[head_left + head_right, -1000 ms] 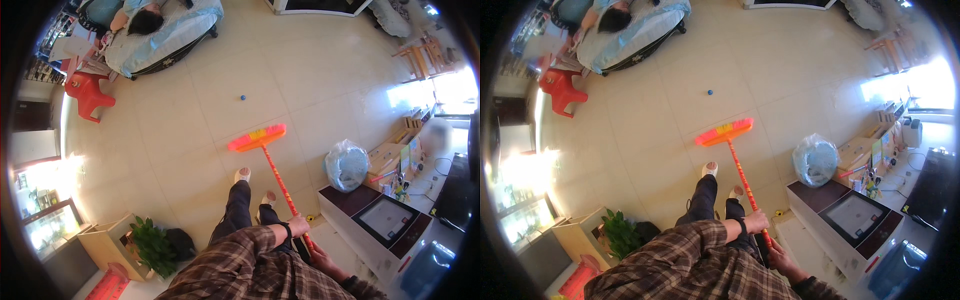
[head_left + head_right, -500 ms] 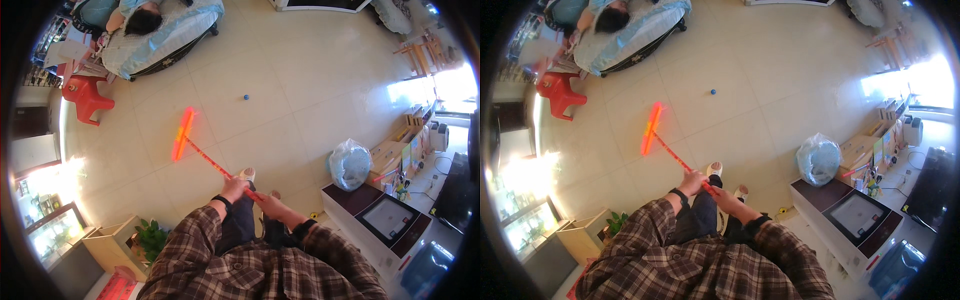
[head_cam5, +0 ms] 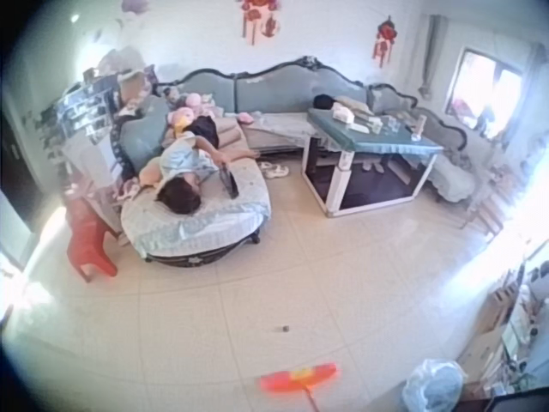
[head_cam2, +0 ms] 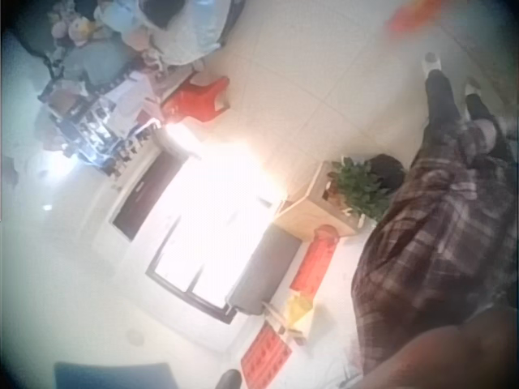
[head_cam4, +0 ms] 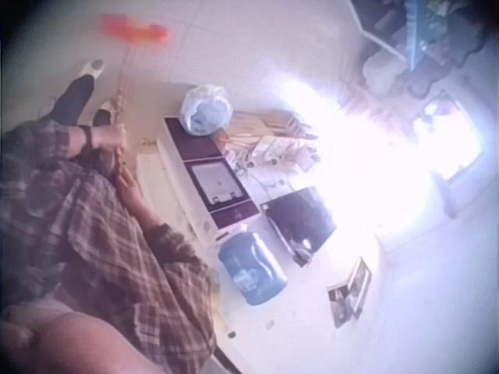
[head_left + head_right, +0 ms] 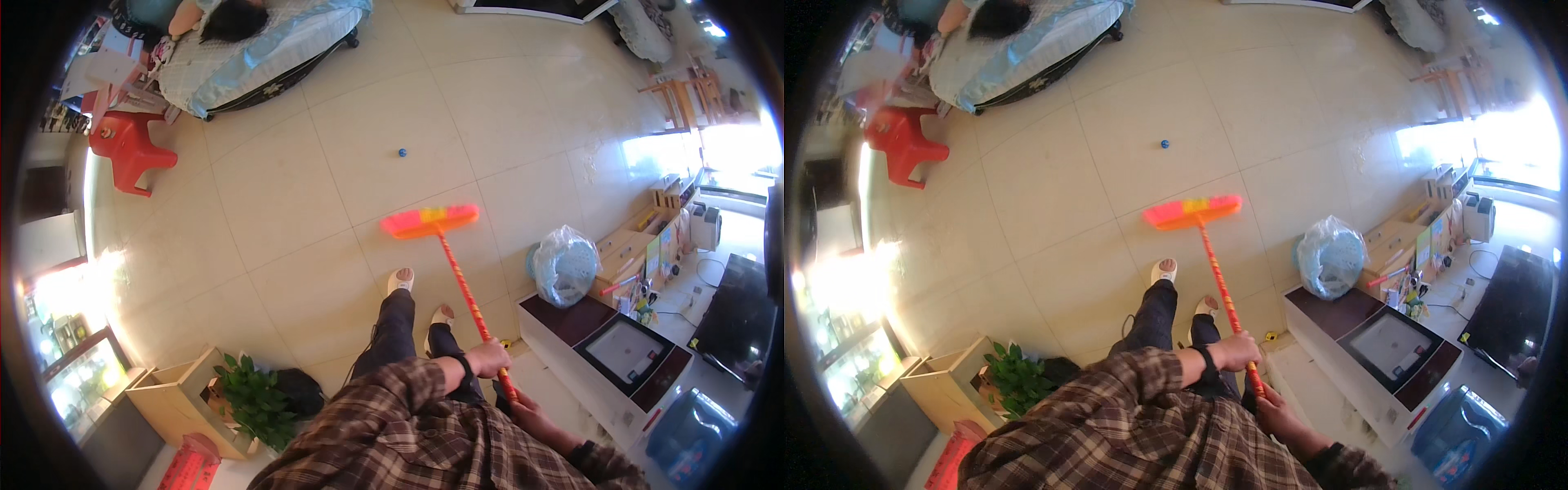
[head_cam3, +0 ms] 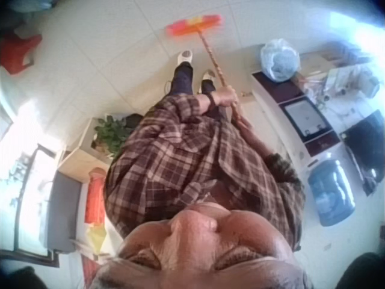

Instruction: The person sweeps the tiled floor in a hallway and living area using a broom, pushing debris along the tiles and picking up a small blue cap by hand.

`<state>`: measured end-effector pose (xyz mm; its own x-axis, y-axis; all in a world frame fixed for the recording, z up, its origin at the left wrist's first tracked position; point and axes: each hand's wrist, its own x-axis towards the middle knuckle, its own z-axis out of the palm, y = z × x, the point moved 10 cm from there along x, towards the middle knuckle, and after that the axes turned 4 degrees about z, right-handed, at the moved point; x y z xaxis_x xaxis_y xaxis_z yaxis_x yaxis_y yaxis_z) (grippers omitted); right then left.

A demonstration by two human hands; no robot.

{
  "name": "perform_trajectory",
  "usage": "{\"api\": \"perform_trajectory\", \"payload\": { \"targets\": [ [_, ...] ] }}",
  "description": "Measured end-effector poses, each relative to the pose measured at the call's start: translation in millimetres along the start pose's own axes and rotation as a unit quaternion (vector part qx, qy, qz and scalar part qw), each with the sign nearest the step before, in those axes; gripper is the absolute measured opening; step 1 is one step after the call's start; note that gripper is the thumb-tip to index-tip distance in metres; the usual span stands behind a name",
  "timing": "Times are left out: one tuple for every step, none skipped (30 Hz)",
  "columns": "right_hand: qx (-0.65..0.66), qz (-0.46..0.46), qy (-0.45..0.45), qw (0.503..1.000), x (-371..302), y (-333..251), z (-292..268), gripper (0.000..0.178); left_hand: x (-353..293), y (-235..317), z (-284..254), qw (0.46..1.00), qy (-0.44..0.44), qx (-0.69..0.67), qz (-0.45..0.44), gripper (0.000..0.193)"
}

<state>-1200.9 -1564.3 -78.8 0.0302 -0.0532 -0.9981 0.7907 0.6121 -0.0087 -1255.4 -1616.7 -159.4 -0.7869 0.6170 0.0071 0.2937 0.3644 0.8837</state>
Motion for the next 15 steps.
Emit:
{"api": "perform_trajectory", "payload": {
  "targets": [
    [-0.109,-0.083,-0.008,0.991,6.1,-23.5,14.1,0.040,-15.3,-8.2,-5.8,1.000,0.017,-0.010,-0.009,0.014],
    [-0.146,-0.113,-0.035,0.982,19.5,-28.0,27.4,0.038,-32.4,-18.0,-10.1,0.999,0.035,-0.021,-0.019,0.015],
    [-0.180,-0.145,-0.061,0.971,31.7,-32.2,40.9,0.037,-51.3,-29.8,-12.4,0.998,0.049,-0.025,-0.040,0.015],
    [-0.143,-0.128,-0.109,0.975,54.1,-24.8,51.6,0.034,-71.3,-43.1,-15.2,0.996,0.062,-0.026,-0.064,0.015],
    [-0.247,-0.142,-0.102,0.953,68.0,-30.2,65.2,0.030,-90.3,-55.9,-14.3,0.995,0.047,-0.005,-0.089,0.015],
    [-0.348,-0.154,-0.095,0.920,77.9,-41.8,82.3,0.027,-109.4,-68.9,-14.8,0.993,0.030,0.016,-0.115,0.014],
    [-0.343,-0.139,-0.098,0.924,77.6,-55.6,101.6,0.026,-130.4,-78.5,-20.8,0.991,0.042,0.011,-0.125,0.012],
    [-0.337,-0.125,-0.104,0.928,76.9,-68.7,118.7,0.026,-149.9,-87.8,-27.6,0.989,0.053,0.005,-0.138,0.010],
    [-0.338,-0.125,-0.108,0.927,80.5,-82.0,130.2,0.026,-167.9,-100.0,-33.7,0.983,0.043,0.014,-0.177,0.010],
    [-0.294,-0.069,-0.119,0.946,84.2,-84.2,134.8,0.028,-177.1,-109.3,-42.7,0.977,0.033,0.023,-0.210,0.009],
    [-0.247,-0.012,-0.128,0.960,84.5,-79.1,134.6,0.031,-177.7,-114.7,-51.9,0.974,0.035,0.014,-0.224,0.008],
    [-0.246,-0.012,-0.129,0.960,81.9,-76.4,131.3,0.031,-173.8,-112.3,-61.8,0.978,0.071,0.007,-0.195,0.009],
    [-0.170,0.010,-0.120,0.978,78.4,-73.9,120.4,0.033,-165.2,-108.9,-60.6,0.981,0.064,0.008,-0.182,0.009],
    [-0.091,0.032,-0.110,0.989,73.8,-70.2,107.6,0.035,-149.4,-104.1,-57.5,0.984,0.056,0.009,-0.167,0.009],
    [-0.081,0.035,-0.099,0.991,67.8,-61.8,91.7,0.037,-127.3,-93.6,-51.4,0.989,0.022,0.002,-0.145,0.009]
  ]
}}
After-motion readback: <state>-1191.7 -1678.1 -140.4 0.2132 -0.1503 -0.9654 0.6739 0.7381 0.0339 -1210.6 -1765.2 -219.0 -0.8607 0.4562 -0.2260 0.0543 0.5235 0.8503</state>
